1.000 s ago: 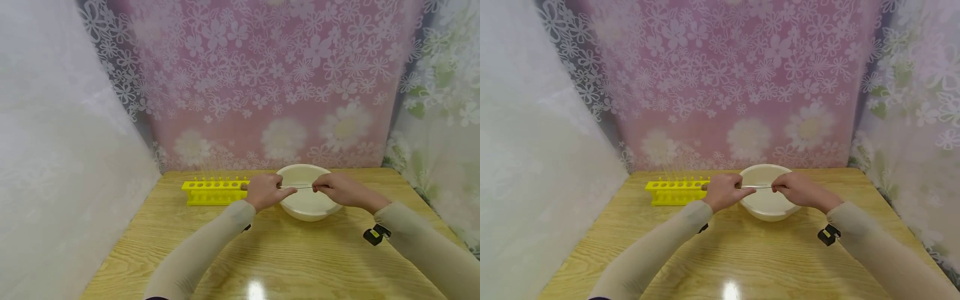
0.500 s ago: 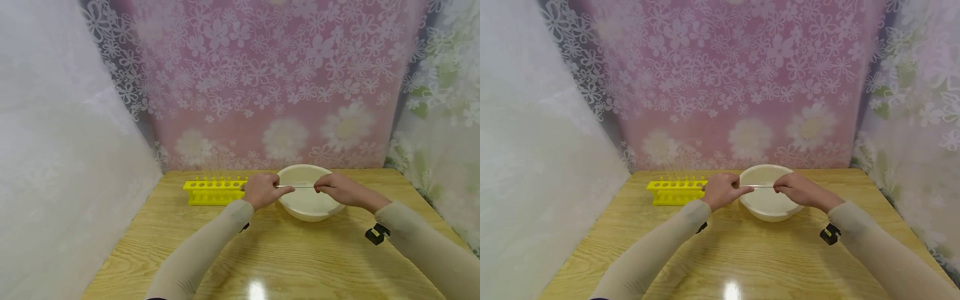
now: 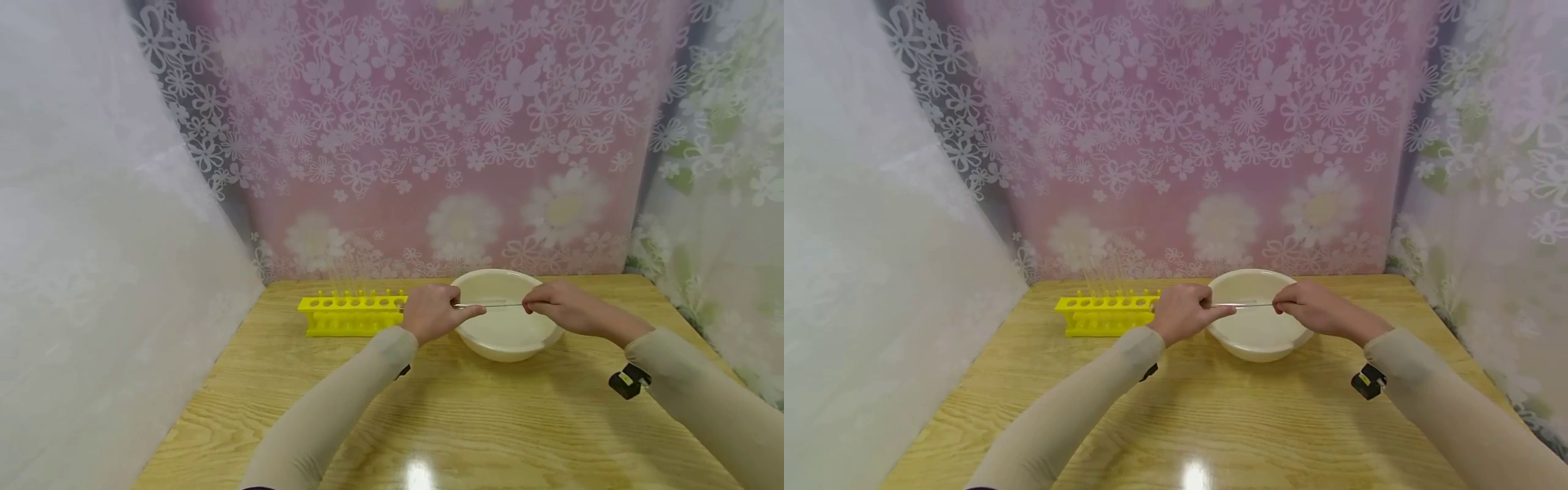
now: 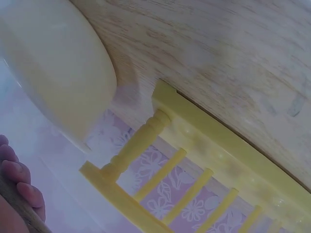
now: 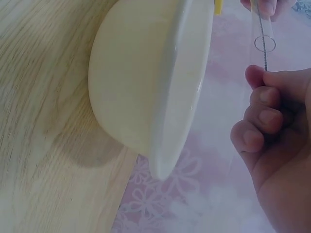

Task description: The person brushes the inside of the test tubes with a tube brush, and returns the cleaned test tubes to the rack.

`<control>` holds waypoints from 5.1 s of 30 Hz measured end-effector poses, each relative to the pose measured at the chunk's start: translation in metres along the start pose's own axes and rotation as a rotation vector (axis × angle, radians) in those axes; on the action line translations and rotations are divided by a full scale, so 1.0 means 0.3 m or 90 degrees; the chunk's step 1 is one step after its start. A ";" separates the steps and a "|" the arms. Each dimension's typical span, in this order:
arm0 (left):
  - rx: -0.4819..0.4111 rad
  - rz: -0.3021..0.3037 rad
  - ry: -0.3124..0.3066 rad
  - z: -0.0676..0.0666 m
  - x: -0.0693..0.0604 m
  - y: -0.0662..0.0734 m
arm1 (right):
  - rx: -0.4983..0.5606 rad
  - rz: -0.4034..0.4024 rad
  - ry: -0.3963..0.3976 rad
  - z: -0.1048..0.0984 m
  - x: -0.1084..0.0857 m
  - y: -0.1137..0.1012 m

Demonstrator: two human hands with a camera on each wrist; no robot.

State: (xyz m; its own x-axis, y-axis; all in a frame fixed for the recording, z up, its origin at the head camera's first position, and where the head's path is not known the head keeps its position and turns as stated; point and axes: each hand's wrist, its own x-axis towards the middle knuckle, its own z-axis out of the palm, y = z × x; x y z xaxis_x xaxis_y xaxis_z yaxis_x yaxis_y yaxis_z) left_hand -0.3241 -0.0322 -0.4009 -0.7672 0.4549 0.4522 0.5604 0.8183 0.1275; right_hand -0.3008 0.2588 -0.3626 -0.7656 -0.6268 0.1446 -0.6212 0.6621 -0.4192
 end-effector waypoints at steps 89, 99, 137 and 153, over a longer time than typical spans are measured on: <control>-0.043 -0.073 0.019 -0.029 -0.048 -0.119 | 0.000 0.064 0.101 -0.082 -0.120 0.073; -0.053 -0.040 0.038 -0.030 -0.057 -0.141 | -0.071 0.079 0.153 -0.151 -0.202 0.152; 0.190 0.010 -0.057 -0.034 -0.027 -0.149 | -0.144 0.153 0.211 -0.179 -0.301 0.222; 0.313 0.132 -0.040 -0.025 -0.001 -0.153 | -0.168 0.145 0.230 -0.168 -0.304 0.220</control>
State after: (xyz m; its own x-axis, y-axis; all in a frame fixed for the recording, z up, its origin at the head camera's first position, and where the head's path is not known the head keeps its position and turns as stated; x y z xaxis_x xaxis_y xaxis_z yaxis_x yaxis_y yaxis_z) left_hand -0.3473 -0.0725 -0.4004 -0.6812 0.6326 0.3684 0.5015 0.7699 -0.3947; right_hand -0.2803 0.3804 -0.3583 -0.8664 -0.3033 0.3967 -0.4175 0.8758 -0.2422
